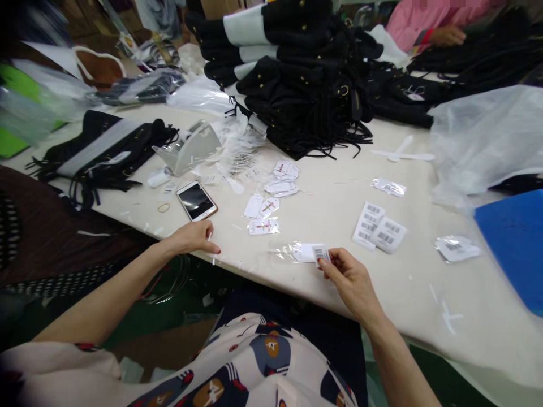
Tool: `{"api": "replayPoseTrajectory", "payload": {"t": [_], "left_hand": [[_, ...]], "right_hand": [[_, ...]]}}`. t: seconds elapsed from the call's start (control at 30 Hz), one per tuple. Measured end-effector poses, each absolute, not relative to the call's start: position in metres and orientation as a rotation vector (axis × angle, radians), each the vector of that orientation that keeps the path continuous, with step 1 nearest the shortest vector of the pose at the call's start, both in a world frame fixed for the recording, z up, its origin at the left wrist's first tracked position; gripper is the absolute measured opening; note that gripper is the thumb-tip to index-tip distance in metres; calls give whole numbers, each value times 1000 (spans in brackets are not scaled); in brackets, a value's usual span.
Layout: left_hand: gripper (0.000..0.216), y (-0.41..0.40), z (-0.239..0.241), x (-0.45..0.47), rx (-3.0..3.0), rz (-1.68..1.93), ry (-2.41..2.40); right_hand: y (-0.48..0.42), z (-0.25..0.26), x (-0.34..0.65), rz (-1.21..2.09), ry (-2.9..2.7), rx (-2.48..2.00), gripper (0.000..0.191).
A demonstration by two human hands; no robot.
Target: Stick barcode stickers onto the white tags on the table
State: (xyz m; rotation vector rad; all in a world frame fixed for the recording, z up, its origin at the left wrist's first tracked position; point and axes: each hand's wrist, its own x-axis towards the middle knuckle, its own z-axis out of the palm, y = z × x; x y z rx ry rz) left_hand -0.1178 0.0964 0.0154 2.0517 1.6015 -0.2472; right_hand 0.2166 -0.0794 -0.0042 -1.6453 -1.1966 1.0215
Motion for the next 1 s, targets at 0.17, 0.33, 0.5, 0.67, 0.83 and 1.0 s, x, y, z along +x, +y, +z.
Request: {"api": "replayPoseTrajectory", "payload": {"t": [0.17, 0.33, 0.5, 0.67, 0.83, 1.0], "left_hand": [[26, 97, 19, -132, 1668, -56, 1376], [22, 96, 6, -145, 1838, 22, 1424], [27, 103, 8, -146, 2039, -109, 1526], [30, 101, 20, -143, 2184, -155, 1635], [22, 73, 32, -112, 2311, 115, 1472], [24, 34, 37, -27, 2025, 502, 1075]], "right_hand": [[-84, -4, 221, 987, -1210, -1679, 28], [-83, -3, 219, 982, -1212, -1692, 30], [-83, -4, 214, 996, -1191, -1652, 29], [-87, -5, 216, 987, -1193, -1644, 27], [-84, 2, 225, 1094, -1256, -1611, 27], [-73, 10, 228, 1199, -1469, -1595, 21]]}}
